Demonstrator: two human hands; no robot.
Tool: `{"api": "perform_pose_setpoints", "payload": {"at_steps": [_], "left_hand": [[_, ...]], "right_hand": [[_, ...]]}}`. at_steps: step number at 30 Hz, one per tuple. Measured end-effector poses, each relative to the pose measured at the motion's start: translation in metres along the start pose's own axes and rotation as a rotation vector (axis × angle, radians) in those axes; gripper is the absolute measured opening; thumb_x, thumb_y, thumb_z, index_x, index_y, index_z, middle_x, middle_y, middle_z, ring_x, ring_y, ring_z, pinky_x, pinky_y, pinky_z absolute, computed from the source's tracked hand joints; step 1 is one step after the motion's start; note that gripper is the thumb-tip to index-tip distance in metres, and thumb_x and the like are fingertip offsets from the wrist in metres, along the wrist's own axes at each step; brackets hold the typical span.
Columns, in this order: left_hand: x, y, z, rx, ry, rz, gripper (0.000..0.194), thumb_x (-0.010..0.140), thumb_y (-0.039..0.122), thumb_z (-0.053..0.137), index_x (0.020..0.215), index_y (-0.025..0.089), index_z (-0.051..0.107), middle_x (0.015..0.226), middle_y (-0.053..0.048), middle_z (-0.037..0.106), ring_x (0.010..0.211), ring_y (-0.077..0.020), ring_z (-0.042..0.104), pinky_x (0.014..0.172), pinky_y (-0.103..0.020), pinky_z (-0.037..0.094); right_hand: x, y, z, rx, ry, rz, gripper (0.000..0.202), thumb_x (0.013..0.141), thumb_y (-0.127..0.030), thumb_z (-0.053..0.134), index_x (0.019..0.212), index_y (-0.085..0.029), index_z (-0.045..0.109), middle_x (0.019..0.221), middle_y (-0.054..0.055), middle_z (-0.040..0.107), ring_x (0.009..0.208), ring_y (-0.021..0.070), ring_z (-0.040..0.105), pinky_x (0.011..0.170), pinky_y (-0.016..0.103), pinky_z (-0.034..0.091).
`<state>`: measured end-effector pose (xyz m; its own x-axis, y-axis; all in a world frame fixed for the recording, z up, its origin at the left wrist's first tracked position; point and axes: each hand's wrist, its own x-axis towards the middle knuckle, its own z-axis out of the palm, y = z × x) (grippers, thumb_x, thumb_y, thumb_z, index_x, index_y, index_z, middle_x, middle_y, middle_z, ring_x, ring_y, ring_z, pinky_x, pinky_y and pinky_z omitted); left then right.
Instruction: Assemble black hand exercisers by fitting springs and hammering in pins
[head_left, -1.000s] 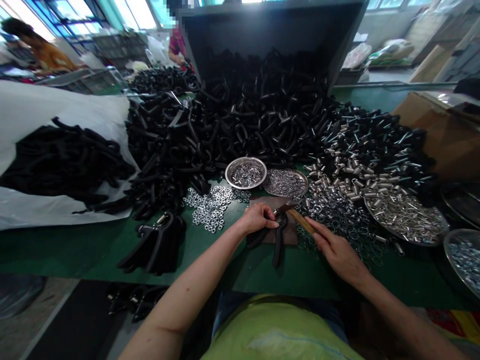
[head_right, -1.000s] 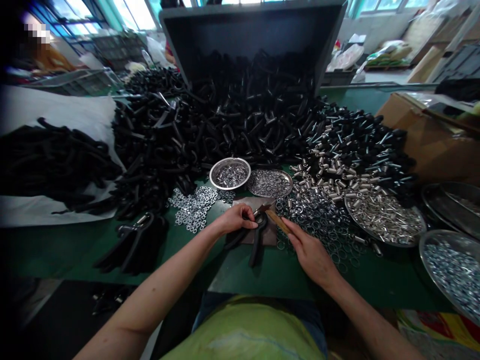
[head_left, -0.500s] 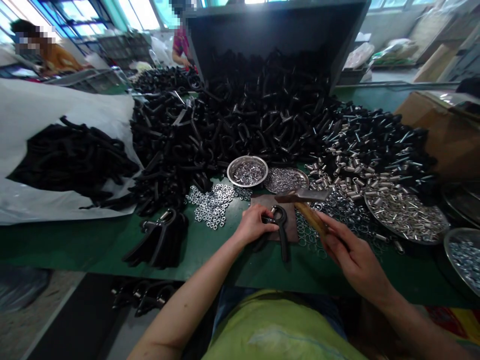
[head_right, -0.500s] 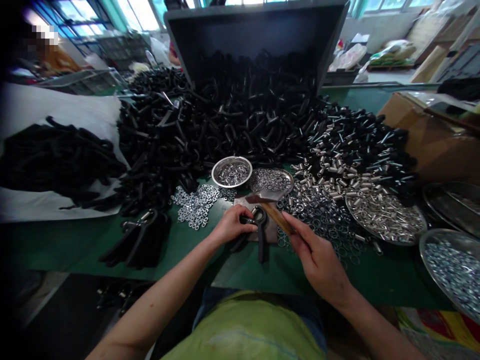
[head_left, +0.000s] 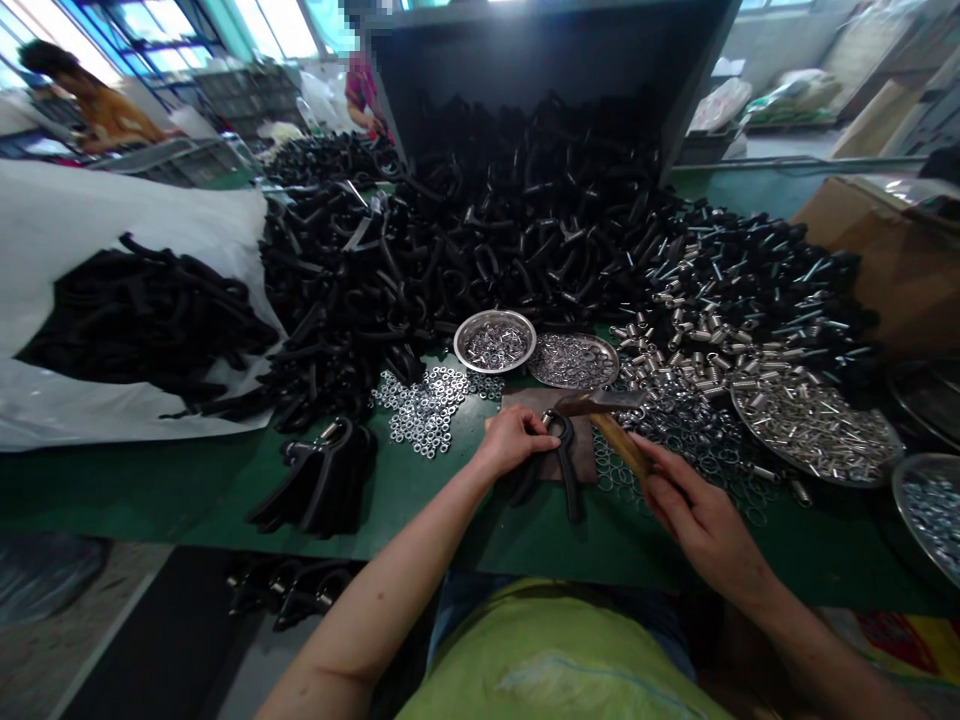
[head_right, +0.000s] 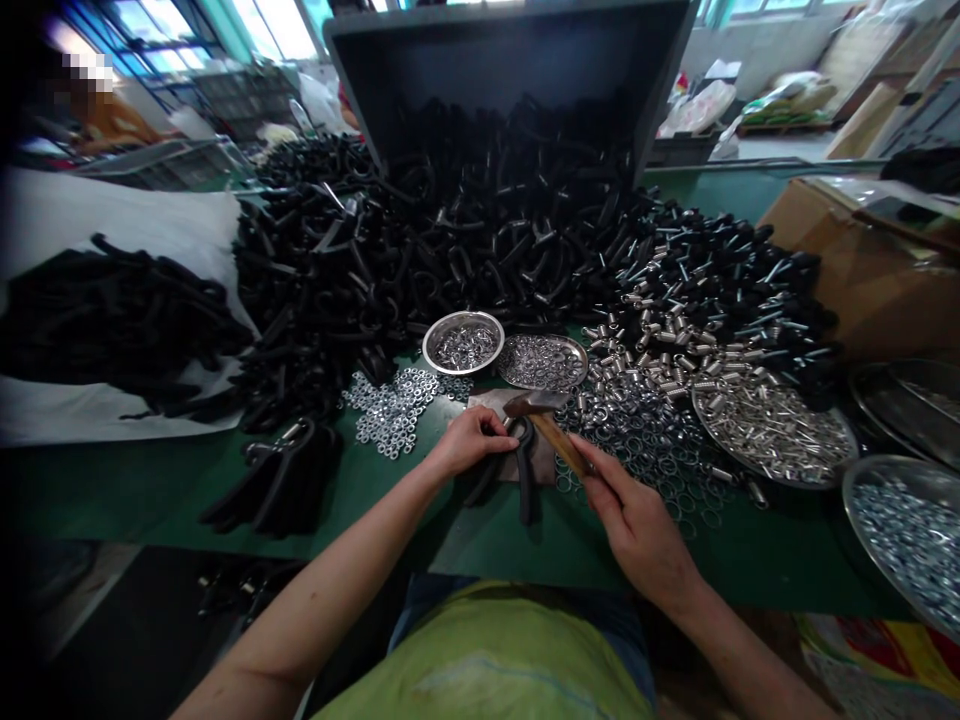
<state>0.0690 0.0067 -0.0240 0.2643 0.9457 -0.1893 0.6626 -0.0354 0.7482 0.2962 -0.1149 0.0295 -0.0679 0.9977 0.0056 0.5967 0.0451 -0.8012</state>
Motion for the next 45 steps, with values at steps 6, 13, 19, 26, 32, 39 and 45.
{"api": "perform_pose_setpoints", "payload": {"at_steps": [6,13,19,26,32,39,45], "left_hand": [[0.000,0.000,0.001,-0.070,-0.021,-0.013,0.021,0.064,0.038,0.074,0.069,0.019,0.066,0.073,0.003,0.064,0.075,-0.0143,0.057,0.071,-0.027,0.039],[0.001,0.002,-0.004,-0.105,-0.065,-0.021,0.020,0.062,0.035,0.075,0.067,0.018,0.066,0.069,0.003,0.064,0.071,-0.0137,0.057,0.068,-0.026,0.040],[0.001,0.003,-0.004,-0.071,-0.072,-0.019,0.025,0.059,0.039,0.077,0.066,0.019,0.065,0.069,0.004,0.063,0.070,-0.0136,0.056,0.068,-0.026,0.038],[0.001,0.000,-0.002,-0.018,-0.038,-0.004,0.023,0.063,0.039,0.076,0.068,0.019,0.065,0.076,0.003,0.063,0.079,-0.0154,0.057,0.077,-0.029,0.038],[-0.033,0.006,0.000,0.204,0.189,0.146,0.041,0.064,0.040,0.076,0.095,0.021,0.058,0.107,-0.004,0.058,0.101,-0.0224,0.052,0.086,-0.034,0.040],[-0.079,0.004,0.016,0.440,0.149,0.075,0.018,0.086,0.035,0.051,0.094,0.018,0.054,0.092,-0.007,0.060,0.081,-0.0202,0.058,0.070,-0.030,0.045],[-0.073,-0.001,0.022,0.444,0.159,0.086,0.012,0.085,0.030,0.052,0.088,0.018,0.054,0.089,-0.007,0.062,0.079,-0.0195,0.060,0.067,-0.028,0.043]], "right_hand": [[0.000,0.002,0.001,-0.006,0.007,0.009,0.043,0.093,-0.034,0.039,0.135,-0.028,0.046,0.117,0.006,0.065,0.090,0.0177,0.067,0.076,0.030,0.054],[-0.004,0.006,0.004,0.012,0.000,0.009,0.043,0.093,-0.035,0.038,0.135,-0.027,0.046,0.114,0.007,0.066,0.093,0.0183,0.066,0.080,0.032,0.054],[-0.004,0.012,0.007,0.049,-0.019,0.036,0.044,0.094,-0.036,0.038,0.136,-0.026,0.044,0.120,0.008,0.062,0.087,0.0155,0.066,0.076,0.028,0.054],[0.000,0.014,0.009,0.072,-0.040,0.027,0.043,0.094,-0.034,0.039,0.136,-0.026,0.044,0.124,0.008,0.060,0.083,0.0138,0.065,0.072,0.025,0.054],[-0.011,-0.006,-0.002,0.028,-0.007,-0.014,0.043,0.094,-0.030,0.040,0.137,-0.029,0.043,0.104,0.005,0.068,0.075,0.0145,0.066,0.069,0.028,0.057],[-0.013,-0.004,0.004,-0.186,0.065,-0.294,0.049,0.090,-0.018,0.037,0.136,-0.032,0.045,0.086,0.005,0.070,0.072,0.0173,0.068,0.068,0.032,0.058],[0.001,-0.016,0.003,-0.227,0.003,-0.281,0.051,0.091,-0.017,0.036,0.140,-0.032,0.037,0.116,0.006,0.065,0.091,0.0177,0.067,0.079,0.034,0.057]]}}
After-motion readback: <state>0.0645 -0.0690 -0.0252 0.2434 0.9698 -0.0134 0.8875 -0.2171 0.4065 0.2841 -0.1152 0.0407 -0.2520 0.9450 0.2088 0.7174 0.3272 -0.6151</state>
